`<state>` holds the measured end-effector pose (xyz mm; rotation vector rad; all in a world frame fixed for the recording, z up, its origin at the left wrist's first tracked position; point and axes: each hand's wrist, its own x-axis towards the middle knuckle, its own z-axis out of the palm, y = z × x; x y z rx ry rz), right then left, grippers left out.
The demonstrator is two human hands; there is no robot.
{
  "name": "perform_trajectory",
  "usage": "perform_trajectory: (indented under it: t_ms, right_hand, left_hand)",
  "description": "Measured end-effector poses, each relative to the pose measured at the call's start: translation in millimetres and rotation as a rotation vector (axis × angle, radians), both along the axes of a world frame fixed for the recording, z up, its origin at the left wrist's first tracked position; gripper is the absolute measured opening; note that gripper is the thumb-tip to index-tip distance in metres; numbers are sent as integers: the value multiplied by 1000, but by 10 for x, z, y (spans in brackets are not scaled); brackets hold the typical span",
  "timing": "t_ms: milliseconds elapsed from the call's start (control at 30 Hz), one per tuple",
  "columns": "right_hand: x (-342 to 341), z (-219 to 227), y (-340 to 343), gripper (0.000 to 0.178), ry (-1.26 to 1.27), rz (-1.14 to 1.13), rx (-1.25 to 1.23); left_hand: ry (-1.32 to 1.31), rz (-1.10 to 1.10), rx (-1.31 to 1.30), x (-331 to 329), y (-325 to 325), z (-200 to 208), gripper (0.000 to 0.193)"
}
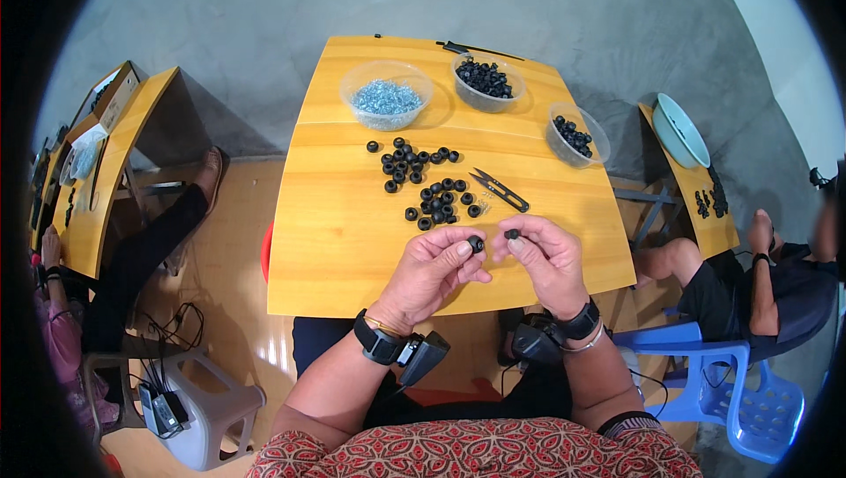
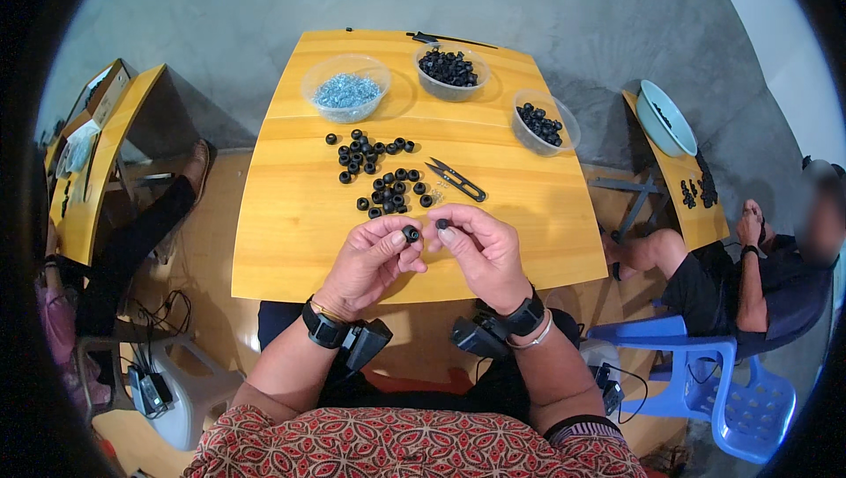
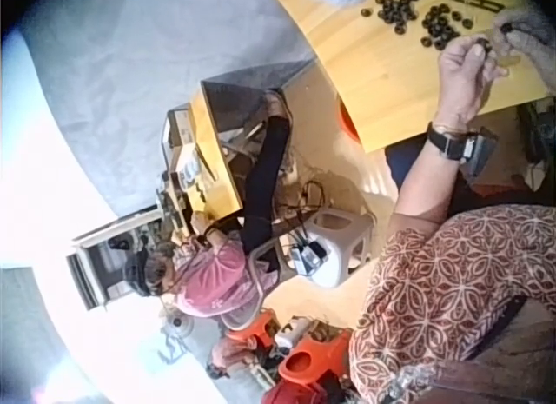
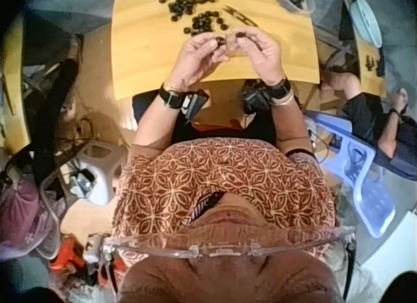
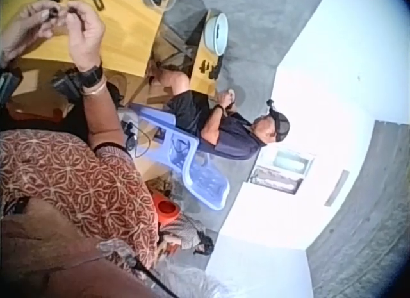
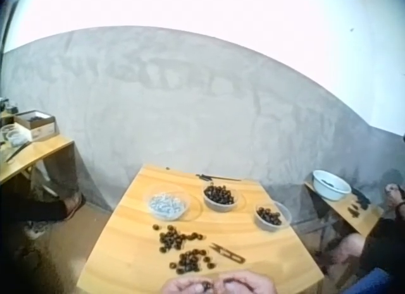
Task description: Manually assembling small black plastic components by inserting one piece into another.
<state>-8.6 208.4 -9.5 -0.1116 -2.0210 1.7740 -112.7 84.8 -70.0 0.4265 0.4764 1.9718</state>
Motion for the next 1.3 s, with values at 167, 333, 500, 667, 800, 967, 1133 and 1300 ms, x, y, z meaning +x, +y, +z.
perform_trajectory:
  t_ms: [167, 333, 500, 667, 800, 967, 1133, 1300]
  right_hand:
    - [6, 46, -21, 19, -111, 34, 144]
    - [-21, -16, -38, 19, -138, 28, 82]
    - [-35, -34, -43, 17, -102, 31, 148]
    - [-34, -45, -70, 16, -119, 27, 80]
    - [-14, -100, -35, 16, -136, 56, 44]
    - [-13, -147, -35, 14, -104, 16, 88]
    - [-14, -133, -61, 13, -89, -8, 110]
    - [-18, -117, -55, 11, -87, -20, 93]
  left_hand:
    - [-37, -1, 48, 2, 3, -8, 19]
    - [21, 21, 14, 7, -4, 56, 21]
    - [-7, 15, 26, -6, -4, 16, 20]
    - [7, 17, -4, -7, -8, 14, 19]
    - [8, 9, 25, -7, -7, -5, 18]
    - [10, 4, 56, -4, 1, -7, 18]
    - [9, 37, -1, 14, -2, 15, 18]
    - [-3, 25, 5, 4, 0, 16, 17]
